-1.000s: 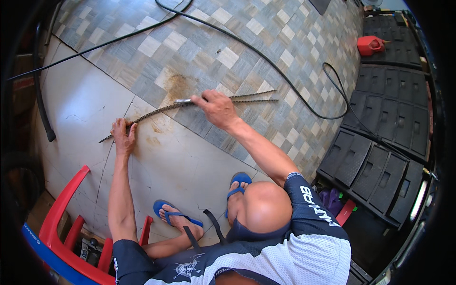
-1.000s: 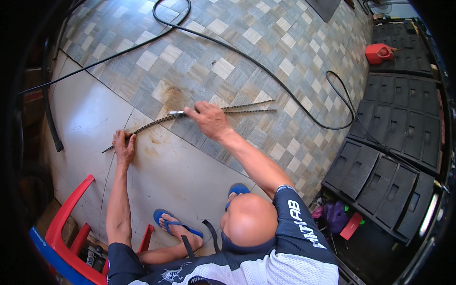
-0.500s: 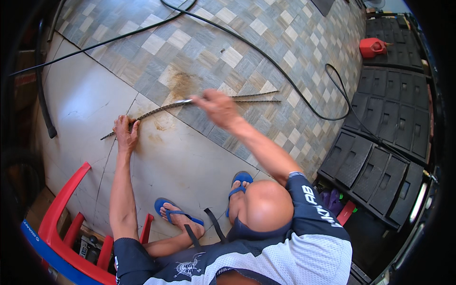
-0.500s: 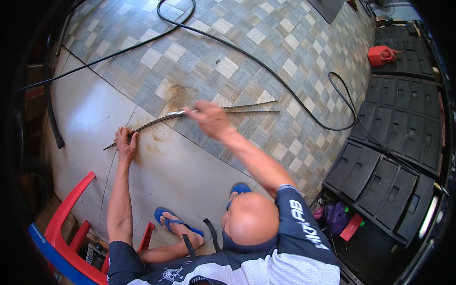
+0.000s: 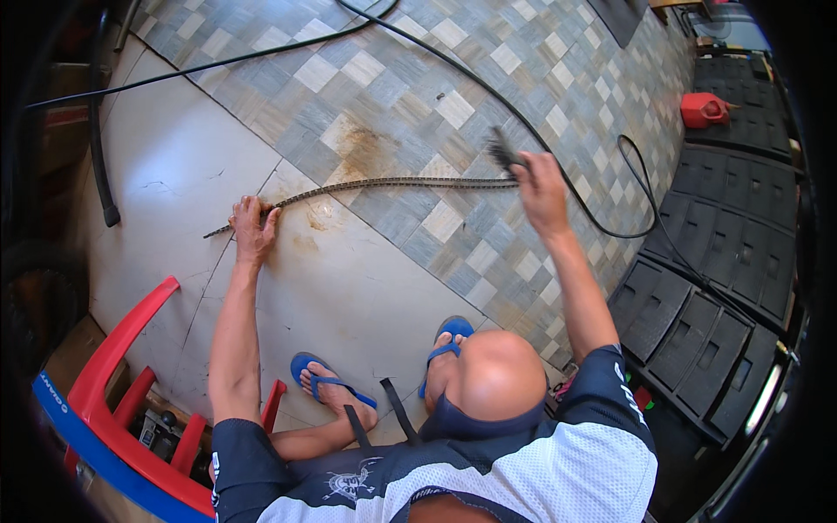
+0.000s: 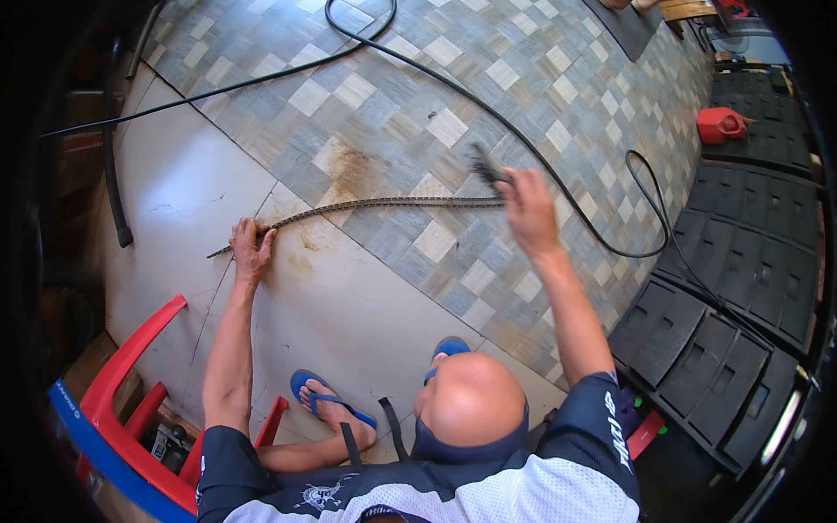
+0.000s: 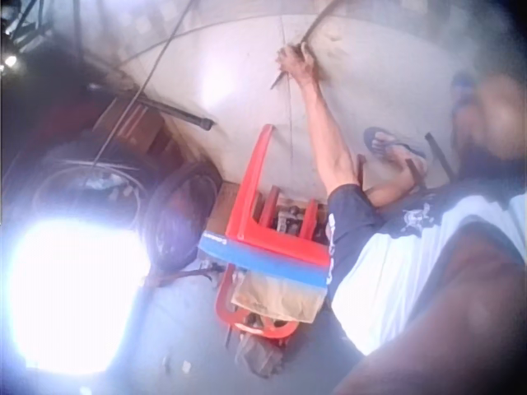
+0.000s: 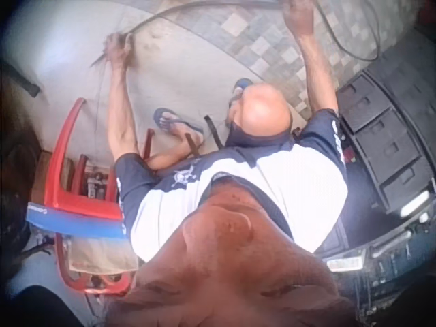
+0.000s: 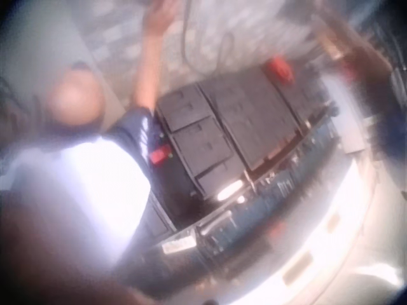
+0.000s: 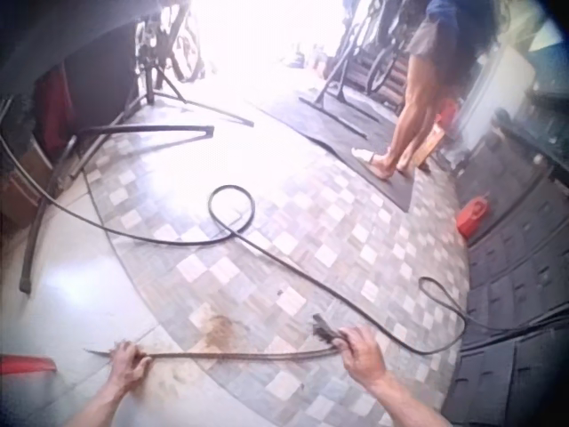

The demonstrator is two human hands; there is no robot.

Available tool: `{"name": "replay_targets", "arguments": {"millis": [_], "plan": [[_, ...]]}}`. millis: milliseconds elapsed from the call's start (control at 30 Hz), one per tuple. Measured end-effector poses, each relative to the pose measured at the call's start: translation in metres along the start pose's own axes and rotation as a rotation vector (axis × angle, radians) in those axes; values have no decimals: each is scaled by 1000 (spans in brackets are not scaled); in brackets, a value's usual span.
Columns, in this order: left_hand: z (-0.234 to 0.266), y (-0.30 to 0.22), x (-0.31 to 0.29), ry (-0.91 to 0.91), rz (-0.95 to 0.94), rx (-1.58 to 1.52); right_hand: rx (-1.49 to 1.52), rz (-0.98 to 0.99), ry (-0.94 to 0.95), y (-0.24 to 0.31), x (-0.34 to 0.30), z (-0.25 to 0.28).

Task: The person scrubs a bicycle chain with a wire brush while seated on the floor, repeatedly brushing along its length and occasionally lifting it to inspect the links. The chain remains on the tiled floor during the process.

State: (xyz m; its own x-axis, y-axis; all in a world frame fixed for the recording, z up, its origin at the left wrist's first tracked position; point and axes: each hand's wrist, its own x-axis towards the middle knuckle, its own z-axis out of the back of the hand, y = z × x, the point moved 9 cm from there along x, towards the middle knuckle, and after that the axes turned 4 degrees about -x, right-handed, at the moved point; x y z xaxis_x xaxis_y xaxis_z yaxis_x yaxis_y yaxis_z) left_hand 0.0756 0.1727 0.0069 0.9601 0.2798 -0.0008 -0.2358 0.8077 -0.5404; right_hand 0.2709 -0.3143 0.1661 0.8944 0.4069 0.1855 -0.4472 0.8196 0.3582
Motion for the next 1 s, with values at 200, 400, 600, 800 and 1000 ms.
{"name": "replay_targets", "arguments": {"millis": [200,400,600,800,1000], "plan": [[1,0,0,1,15,6,85,387,243,199,39,-138],[1,1,0,3,2,17,84,390,325,129,7,-167],[4,-4,1,-33,-10,-58,-418,275,310,-12,-2,-60],[5,-4,0,-10,11,-34,135,659,115,232,20,-175],[3,-1,0,-13,-1,-62,-95,463,212,83,-5,-139]]}}
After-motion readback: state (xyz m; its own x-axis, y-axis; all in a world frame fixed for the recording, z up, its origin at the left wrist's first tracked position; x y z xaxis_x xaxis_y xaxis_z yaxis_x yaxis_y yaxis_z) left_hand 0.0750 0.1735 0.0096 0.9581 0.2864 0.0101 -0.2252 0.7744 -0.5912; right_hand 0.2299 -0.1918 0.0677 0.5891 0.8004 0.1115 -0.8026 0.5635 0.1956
